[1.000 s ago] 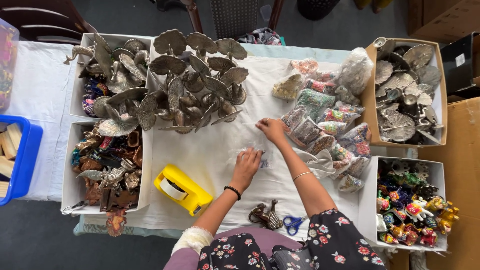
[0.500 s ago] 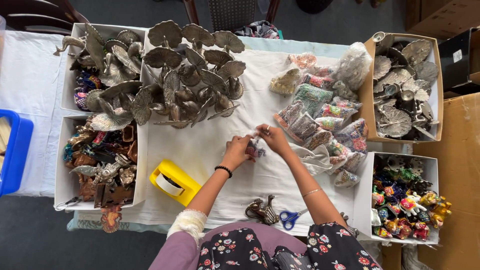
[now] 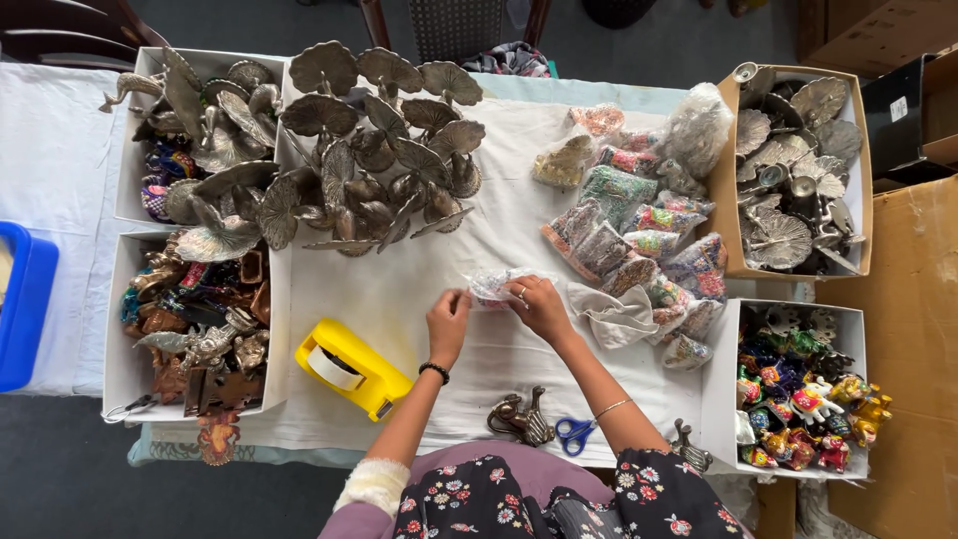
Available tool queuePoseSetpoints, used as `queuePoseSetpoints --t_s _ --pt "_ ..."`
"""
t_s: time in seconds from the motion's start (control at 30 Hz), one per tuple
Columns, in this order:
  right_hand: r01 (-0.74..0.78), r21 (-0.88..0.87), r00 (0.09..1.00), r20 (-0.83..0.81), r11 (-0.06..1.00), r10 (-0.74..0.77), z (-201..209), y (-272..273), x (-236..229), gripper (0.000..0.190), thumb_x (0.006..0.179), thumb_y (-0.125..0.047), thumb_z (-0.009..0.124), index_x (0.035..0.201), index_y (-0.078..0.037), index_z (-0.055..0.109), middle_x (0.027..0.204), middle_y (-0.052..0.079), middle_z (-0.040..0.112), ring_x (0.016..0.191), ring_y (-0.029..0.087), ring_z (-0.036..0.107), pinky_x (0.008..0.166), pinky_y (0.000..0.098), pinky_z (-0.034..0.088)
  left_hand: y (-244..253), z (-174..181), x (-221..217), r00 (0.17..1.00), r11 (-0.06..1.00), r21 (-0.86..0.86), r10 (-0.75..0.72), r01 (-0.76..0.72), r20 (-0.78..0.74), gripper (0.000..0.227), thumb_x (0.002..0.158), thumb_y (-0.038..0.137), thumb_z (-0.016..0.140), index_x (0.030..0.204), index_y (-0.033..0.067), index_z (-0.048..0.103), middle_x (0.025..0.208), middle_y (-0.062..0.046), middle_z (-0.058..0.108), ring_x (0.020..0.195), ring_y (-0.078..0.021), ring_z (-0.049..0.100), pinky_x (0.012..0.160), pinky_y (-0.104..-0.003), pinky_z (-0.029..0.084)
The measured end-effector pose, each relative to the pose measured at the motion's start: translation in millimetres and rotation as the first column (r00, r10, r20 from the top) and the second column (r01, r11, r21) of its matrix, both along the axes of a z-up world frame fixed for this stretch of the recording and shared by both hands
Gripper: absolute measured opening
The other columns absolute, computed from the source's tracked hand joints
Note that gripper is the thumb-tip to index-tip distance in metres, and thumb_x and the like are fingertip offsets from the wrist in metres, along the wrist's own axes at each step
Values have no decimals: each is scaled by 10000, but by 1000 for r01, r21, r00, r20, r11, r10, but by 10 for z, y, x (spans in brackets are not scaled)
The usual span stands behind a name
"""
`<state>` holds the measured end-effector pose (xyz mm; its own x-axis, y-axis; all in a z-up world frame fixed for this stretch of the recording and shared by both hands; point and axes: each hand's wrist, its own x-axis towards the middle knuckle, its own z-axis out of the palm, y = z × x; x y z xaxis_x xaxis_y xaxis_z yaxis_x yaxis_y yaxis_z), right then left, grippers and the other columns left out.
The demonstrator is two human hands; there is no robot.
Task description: The person wraps small decorative figurines in clear plastic bags and secures them with tape. They then place the wrapped items into a box and organize other metal leaf-shaped decorations on the table.
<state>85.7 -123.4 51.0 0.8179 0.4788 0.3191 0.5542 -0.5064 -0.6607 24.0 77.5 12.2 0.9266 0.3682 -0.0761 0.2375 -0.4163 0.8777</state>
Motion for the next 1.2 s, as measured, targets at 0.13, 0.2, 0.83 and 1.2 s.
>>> queuePoseSetpoints --t_s 0.13,0.2,0.83,1.2 --pt "-19 -108 996 86 994 28 36 31 13 247 780 -72 795 1015 -139 761 1060 16 741 981 243 669 828 394 480 -22 216 42 945 552 -822 -173 -139 -276 620 1013 577 500 1117 2 709 993 -110 778 815 -185 728 736 -290 587" --pt "-24 -116 990 137 993 40 78 50 -20 238 793 -62 793 1003 -174 786 1025 -4 735 953 223 667 828 385 481 -74 411 101 903 464 -859 -241 -216 -357 585 974 596 467 1147 81 683 1025 -92 782 866 -165 766 773 -272 613" --pt "-22 -236 999 22 971 28 226 -123 361 294 789 -223 852 1062 -216 744 950 -66 728 1058 213 622 967 484 329 -7 178 365 965 727 -674 -252 135 -78 235 884 91 773 1095 -8 742 991 -39 779 854 -91 700 775 -269 563" --pt "23 -193 998 70 981 -10 257 18 508 251 786 -178 831 1021 -233 764 867 -88 709 1020 182 633 982 463 335 123 1268 545 814 825 559 -382 87 438 704 567 374 882 1146 105 587 1087 -106 692 1108 -335 582 909 -455 407"
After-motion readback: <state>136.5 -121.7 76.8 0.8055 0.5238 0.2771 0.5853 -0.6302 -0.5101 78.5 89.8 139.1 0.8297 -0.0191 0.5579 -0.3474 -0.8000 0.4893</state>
